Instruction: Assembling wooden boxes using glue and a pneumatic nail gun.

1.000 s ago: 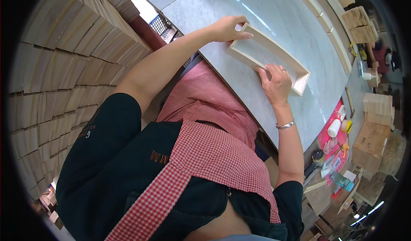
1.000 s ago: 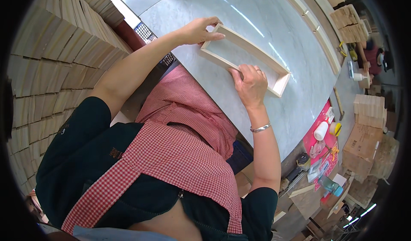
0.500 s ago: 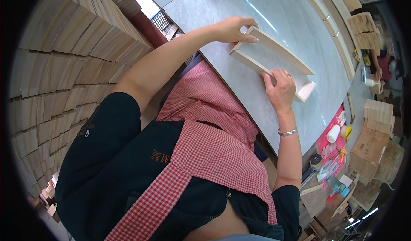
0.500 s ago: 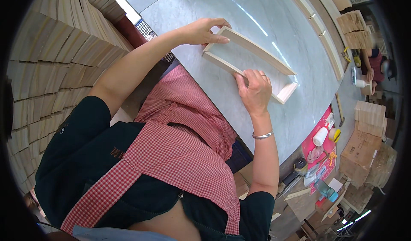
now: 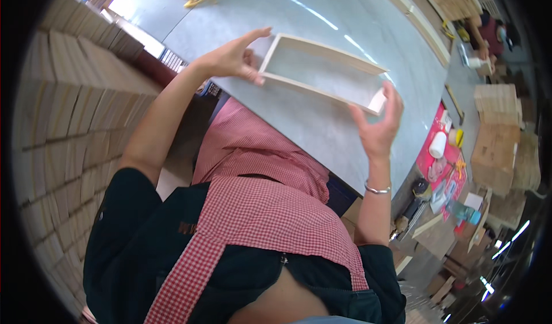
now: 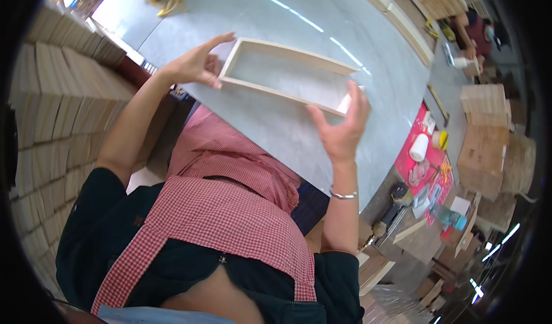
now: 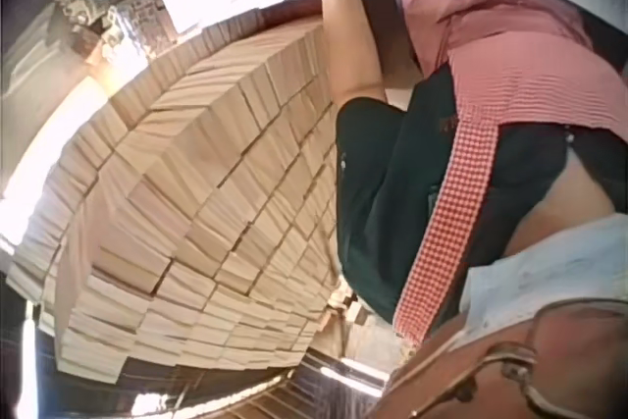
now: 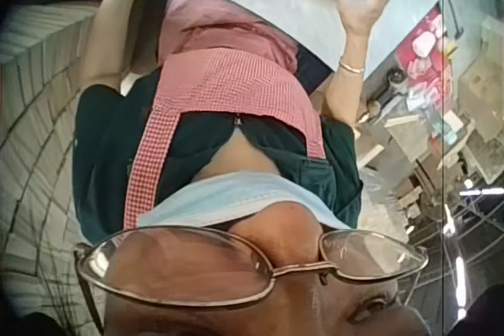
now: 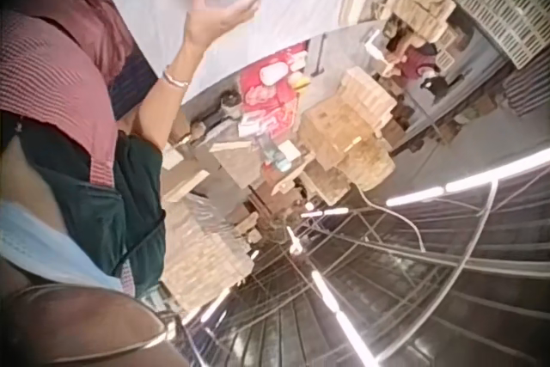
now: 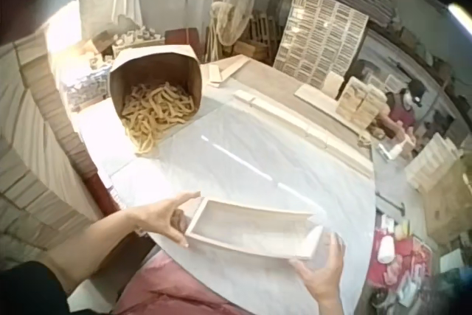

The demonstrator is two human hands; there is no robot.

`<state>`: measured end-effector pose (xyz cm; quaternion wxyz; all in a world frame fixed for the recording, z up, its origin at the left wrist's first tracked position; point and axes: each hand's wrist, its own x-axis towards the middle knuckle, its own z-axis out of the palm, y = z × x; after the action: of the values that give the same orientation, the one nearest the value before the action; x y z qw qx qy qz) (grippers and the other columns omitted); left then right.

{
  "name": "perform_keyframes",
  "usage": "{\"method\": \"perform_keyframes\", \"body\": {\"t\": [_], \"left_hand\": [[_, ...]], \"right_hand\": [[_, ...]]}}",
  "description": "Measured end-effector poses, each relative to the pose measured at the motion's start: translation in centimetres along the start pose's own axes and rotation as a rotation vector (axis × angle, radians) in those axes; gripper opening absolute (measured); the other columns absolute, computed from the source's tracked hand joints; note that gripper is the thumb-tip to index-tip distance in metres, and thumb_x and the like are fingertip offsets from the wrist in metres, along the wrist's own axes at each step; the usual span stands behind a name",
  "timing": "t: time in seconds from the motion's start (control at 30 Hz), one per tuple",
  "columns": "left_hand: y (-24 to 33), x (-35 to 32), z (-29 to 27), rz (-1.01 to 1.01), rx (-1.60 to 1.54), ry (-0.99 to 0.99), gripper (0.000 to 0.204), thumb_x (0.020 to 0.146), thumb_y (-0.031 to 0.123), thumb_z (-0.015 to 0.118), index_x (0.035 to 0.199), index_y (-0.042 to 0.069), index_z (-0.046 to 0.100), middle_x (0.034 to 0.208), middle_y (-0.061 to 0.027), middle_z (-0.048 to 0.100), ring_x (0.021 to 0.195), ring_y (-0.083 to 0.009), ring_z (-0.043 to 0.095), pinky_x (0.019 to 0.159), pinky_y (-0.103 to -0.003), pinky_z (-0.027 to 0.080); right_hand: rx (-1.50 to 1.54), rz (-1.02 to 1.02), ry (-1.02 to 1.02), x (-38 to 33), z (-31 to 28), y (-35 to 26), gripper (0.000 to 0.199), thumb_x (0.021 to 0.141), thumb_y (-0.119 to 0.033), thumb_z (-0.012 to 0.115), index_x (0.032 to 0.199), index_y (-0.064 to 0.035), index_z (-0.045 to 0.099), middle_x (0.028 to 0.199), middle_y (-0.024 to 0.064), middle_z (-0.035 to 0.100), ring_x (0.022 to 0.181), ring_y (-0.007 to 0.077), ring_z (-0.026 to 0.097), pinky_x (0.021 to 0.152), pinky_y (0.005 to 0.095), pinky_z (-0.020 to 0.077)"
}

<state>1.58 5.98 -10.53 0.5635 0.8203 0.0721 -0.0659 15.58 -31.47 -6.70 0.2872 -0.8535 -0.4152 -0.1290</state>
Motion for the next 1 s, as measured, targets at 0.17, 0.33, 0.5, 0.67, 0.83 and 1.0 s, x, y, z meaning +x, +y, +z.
{"method": "perform_keyframes", "body": {"t": [0.17, 0.33, 0.5, 0.67, 0.83, 1.0], "left_hand": [[2.8, -1.0, 0.4, -0.013, 0.034, -0.066, 0.119, 0.066, 0.009, 0.093, 0.162, 0.011, 0.023, 0.081, -0.0088, 0.065, 0.073, -0.0173, 0.06, 0.068, -0.028, 0.048], [3.2, -0.3, 0.8, -0.033, 0.091, -0.084, 0.117, 0.066, -0.001, 0.089, 0.162, 0.011, 0.023, 0.084, -0.0097, 0.064, 0.073, -0.0179, 0.059, 0.068, -0.028, 0.048], [2.8, -0.1, 1.0, -0.003, 0.14, -0.053, 0.116, 0.065, -0.005, 0.086, 0.162, 0.01, 0.023, 0.098, -0.0123, 0.065, 0.076, -0.0192, 0.058, 0.069, -0.028, 0.05], [2.5, 0.2, 1.4, 0.027, 0.115, -0.024, 0.116, 0.064, -0.005, 0.086, 0.161, 0.009, 0.025, 0.111, -0.0143, 0.064, 0.08, -0.0203, 0.058, 0.07, -0.028, 0.051], [2.8, 0.4, 1.1, -0.025, 0.085, -0.024, 0.114, 0.064, -0.003, 0.086, 0.16, 0.008, 0.026, 0.116, -0.015, 0.063, 0.082, -0.0206, 0.058, 0.071, -0.029, 0.051], [2.3, 0.3, 0.5, -0.035, 0.093, -0.003, 0.103, 0.07, 0.002, 0.083, 0.157, 0.006, 0.029, 0.097, -0.0136, 0.065, 0.075, -0.0195, 0.058, 0.07, -0.029, 0.051]], "right_hand": [[0.174, 0.411, -0.126, -1.6, -3.2, 4.9, 0.104, 0.068, -0.019, 0.092, 0.154, -0.0035, 0.035, 0.144, 0.0131, 0.052, 0.102, 0.0251, 0.06, 0.088, 0.0338, 0.0528], [0.344, 0.537, -0.396, 1.3, -2.8, 7.4, 0.117, 0.063, -0.016, 0.094, 0.158, -0.0034, 0.028, 0.148, 0.0137, 0.05, 0.096, 0.0244, 0.061, 0.084, 0.0329, 0.0541], [0.337, 0.512, -0.549, 4.1, -2.8, 8.1, 0.121, 0.061, -0.012, 0.093, 0.16, -0.0037, 0.025, 0.146, 0.0146, 0.053, 0.091, 0.0236, 0.063, 0.081, 0.0315, 0.0544], [0.387, 0.478, -0.595, 4.7, -2.6, 8.9, 0.119, 0.062, -0.007, 0.091, 0.161, -0.0033, 0.025, 0.141, 0.015, 0.058, 0.088, 0.0226, 0.063, 0.08, 0.0303, 0.0546], [0.458, 0.432, -0.579, 4.2, -2.5, 8.6, 0.116, 0.063, -0.002, 0.088, 0.16, -0.0021, 0.025, 0.137, 0.0157, 0.06, 0.088, 0.023, 0.064, 0.079, 0.0305, 0.0553], [0.497, 0.431, -0.531, 1.9, -2.2, 8.5, 0.109, 0.063, 0.002, 0.085, 0.157, -0.0006, 0.03, 0.137, 0.0204, 0.058, 0.097, 0.026, 0.067, 0.082, 0.0335, 0.0581]]}}
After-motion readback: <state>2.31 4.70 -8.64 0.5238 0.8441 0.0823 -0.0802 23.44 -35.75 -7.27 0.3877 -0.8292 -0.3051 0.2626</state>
